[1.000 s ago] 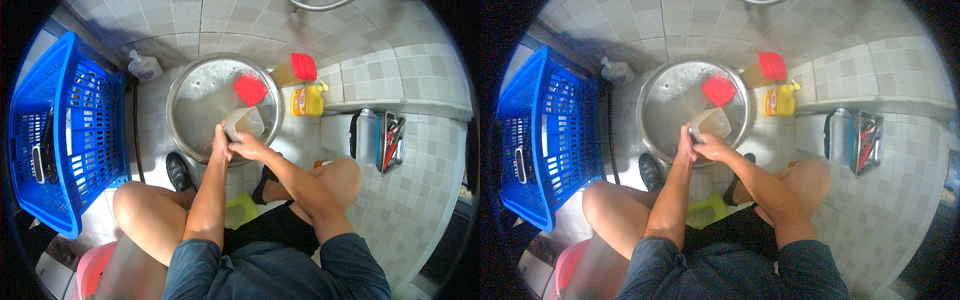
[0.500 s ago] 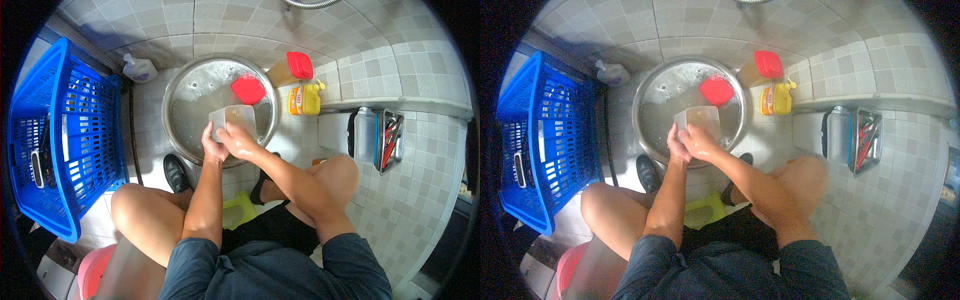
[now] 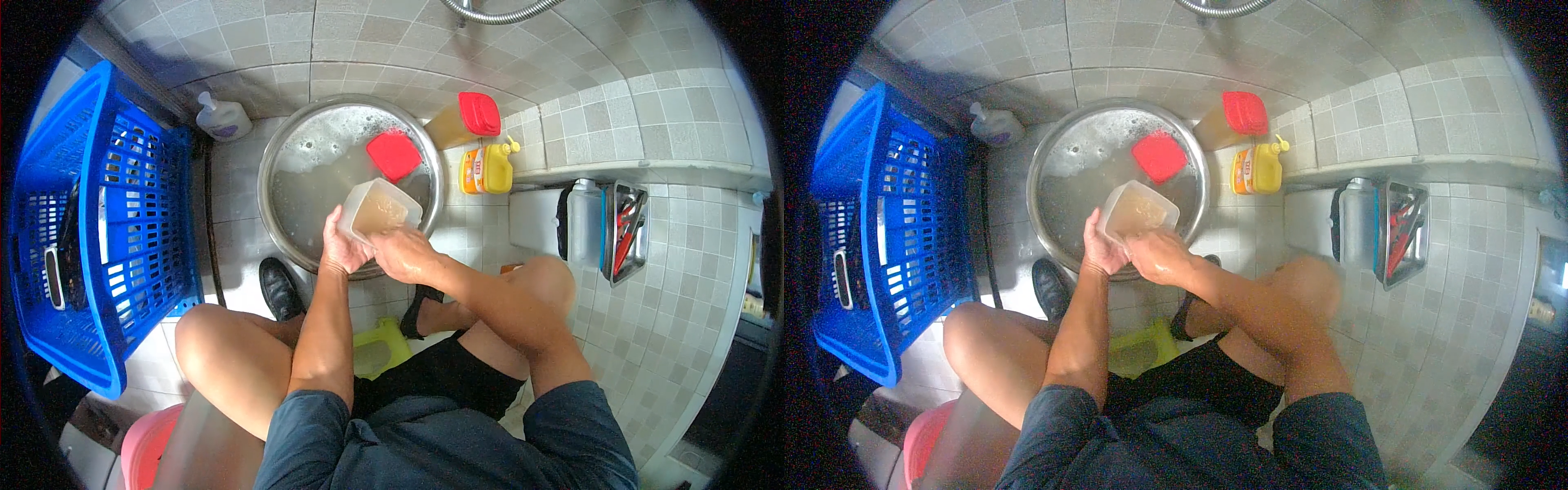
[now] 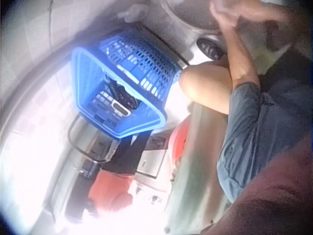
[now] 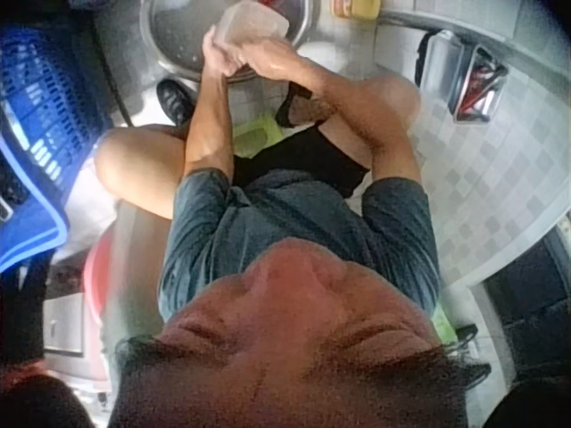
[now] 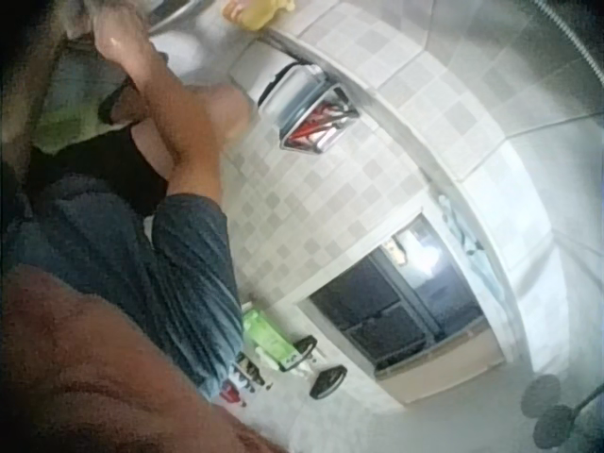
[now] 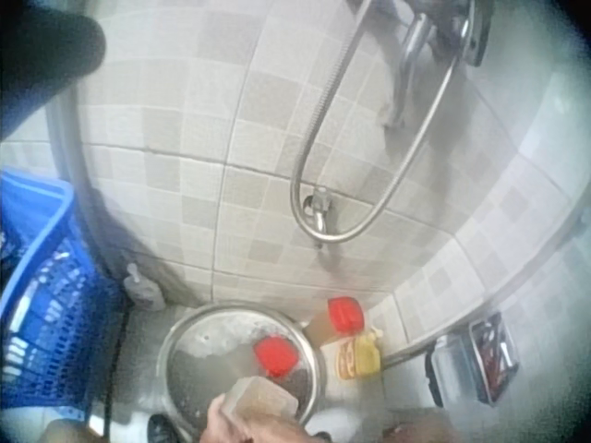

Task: The person washes a white tray, a plastic container, and a metal fork in a basin of soapy water by hand and with a red sponge, then places them on the floor or in a blue basket.

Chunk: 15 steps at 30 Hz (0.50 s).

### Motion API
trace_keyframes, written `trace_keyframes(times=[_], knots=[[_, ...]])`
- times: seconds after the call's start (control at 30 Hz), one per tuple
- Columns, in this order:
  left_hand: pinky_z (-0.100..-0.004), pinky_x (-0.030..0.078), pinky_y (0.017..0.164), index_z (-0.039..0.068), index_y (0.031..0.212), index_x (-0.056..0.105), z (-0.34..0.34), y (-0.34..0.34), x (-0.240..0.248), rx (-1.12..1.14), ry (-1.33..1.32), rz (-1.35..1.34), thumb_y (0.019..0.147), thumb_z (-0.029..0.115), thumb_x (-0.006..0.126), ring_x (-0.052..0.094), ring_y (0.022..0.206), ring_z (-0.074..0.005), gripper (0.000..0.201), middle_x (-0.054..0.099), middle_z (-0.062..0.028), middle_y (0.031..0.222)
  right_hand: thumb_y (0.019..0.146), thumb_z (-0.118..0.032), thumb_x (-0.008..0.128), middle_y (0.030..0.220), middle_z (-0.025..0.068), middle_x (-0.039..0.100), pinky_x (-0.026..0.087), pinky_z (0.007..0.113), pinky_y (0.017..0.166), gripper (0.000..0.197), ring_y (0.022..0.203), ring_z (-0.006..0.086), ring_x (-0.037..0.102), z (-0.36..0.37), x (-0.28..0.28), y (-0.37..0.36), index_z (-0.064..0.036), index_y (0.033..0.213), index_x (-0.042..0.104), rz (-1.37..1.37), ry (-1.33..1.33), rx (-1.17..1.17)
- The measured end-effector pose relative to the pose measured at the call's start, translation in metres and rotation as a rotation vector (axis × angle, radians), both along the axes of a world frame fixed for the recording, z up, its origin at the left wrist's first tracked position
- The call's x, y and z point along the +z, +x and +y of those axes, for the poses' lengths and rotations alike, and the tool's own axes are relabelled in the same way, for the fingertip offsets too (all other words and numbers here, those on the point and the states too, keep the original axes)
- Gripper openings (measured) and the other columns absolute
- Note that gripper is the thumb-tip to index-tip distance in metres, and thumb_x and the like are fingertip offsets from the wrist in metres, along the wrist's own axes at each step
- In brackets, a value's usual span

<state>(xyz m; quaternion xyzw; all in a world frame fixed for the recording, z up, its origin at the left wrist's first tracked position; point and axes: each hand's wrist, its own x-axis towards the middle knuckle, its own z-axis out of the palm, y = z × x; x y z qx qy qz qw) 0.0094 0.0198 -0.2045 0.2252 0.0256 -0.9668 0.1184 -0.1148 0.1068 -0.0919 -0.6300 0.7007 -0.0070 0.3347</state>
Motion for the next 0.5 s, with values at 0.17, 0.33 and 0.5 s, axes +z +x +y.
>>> trace_keyframes(times=[0.17, 0.33, 0.5], knots=[[-0.0510, 0.041, 0.109, 0.008, 0.140, 0.051, -0.002, -0.015, 0.005, 0.209, -0.177, 0.021, 0.091, 0.070, 0.051, 0.054, 0.128, -0.0330, 0.079, 0.058, -0.0130, 0.139, 0.094, -0.018, 0.057, 0.098, 0.0258, 0.066, 0.050, 0.048, 0.084, 0.025, 0.099, 0.0431, 0.064, -0.017, 0.003, -0.001, 0.0012, 0.111, 0.059, -0.354, -0.126, -0.266], [-0.0476, 0.046, 0.103, 0.005, 0.134, 0.054, -0.005, -0.016, 0.003, 0.252, -0.174, -0.111, 0.091, 0.065, 0.057, 0.061, 0.116, -0.0330, 0.074, 0.064, -0.0141, 0.126, 0.095, -0.042, 0.060, 0.107, 0.0231, 0.069, 0.049, 0.048, 0.090, 0.046, 0.102, 0.0411, 0.065, -0.029, 0.026, -0.007, -0.0003, 0.114, 0.061, -0.521, 0.017, -0.160], [-0.0475, 0.049, 0.100, 0.003, 0.133, 0.055, 0.006, -0.028, 0.019, 0.180, -0.106, 0.020, 0.093, 0.064, 0.055, 0.061, 0.116, -0.0333, 0.073, 0.062, -0.0157, 0.128, 0.090, -0.069, 0.053, 0.156, 0.0328, 0.028, 0.025, 0.047, 0.119, 0.098, 0.143, 0.0478, 0.030, -0.026, 0.023, -0.026, 0.0094, 0.147, 0.036, -0.279, -0.011, 0.108]])
